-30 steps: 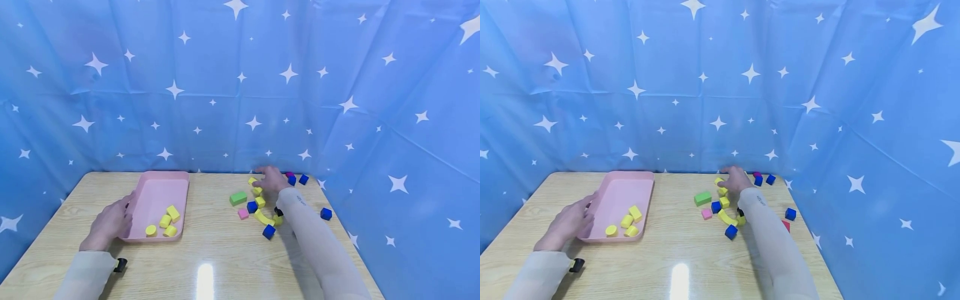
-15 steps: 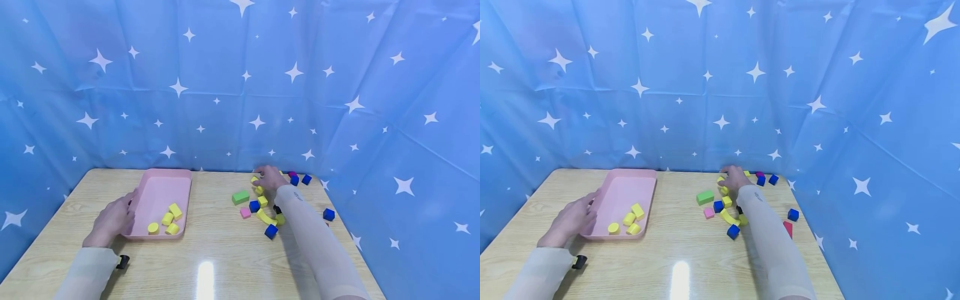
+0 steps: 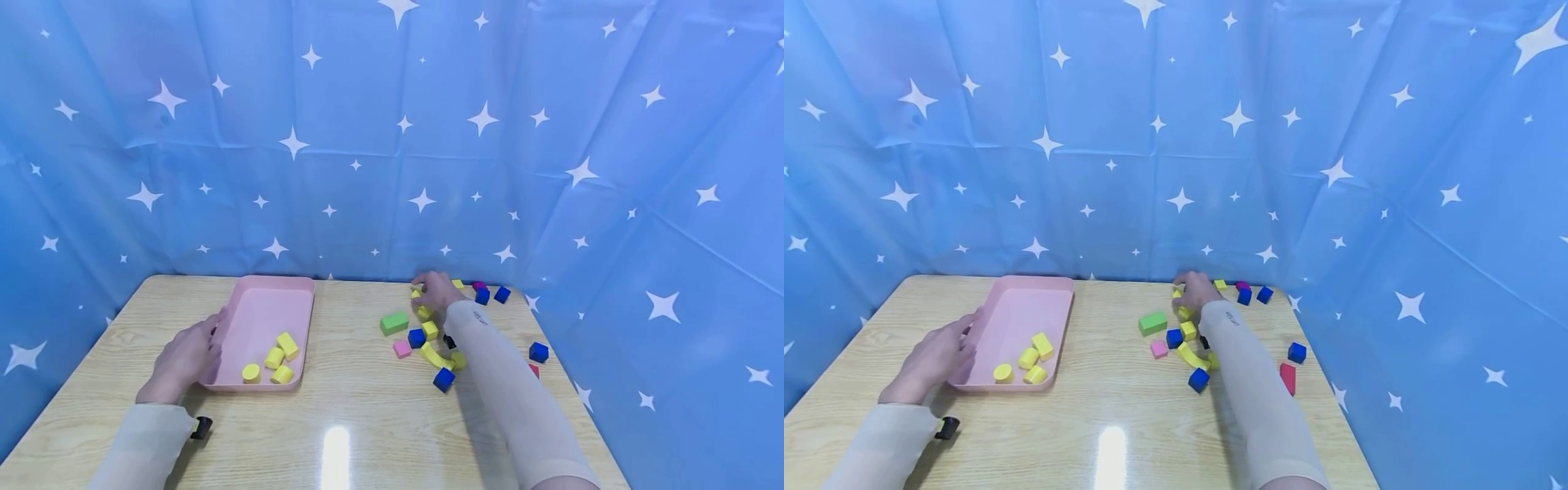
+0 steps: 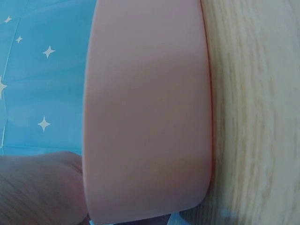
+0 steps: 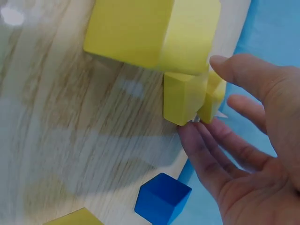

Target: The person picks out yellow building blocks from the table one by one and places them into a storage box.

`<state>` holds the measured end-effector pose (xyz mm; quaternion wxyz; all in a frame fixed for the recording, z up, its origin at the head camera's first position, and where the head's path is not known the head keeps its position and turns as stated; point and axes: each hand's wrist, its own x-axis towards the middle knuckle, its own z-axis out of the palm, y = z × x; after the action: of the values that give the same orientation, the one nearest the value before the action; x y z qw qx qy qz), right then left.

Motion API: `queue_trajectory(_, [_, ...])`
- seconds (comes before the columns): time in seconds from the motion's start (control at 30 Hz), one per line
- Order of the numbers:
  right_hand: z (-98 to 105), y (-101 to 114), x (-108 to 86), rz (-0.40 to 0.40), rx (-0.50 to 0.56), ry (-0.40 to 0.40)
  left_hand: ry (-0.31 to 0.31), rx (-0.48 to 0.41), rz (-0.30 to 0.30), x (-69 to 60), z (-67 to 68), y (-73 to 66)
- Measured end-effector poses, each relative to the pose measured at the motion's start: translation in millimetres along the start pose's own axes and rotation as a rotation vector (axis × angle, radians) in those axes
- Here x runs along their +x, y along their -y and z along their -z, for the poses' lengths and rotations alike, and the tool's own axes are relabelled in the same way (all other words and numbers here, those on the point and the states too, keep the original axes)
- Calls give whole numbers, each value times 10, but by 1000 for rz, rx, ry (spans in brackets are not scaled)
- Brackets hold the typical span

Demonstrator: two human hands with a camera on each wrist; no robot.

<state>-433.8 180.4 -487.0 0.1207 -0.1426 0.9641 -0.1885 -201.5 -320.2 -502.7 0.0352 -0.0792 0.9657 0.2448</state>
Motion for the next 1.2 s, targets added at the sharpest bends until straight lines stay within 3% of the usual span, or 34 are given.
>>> queue_trajectory(0.5, [-46, 22, -4, -24, 26, -15, -5, 2, -3, 1, -31, -22])
queue_trajectory(1.2, [0, 141, -49, 37, -2, -88, 5, -1, 14, -16, -13, -18])
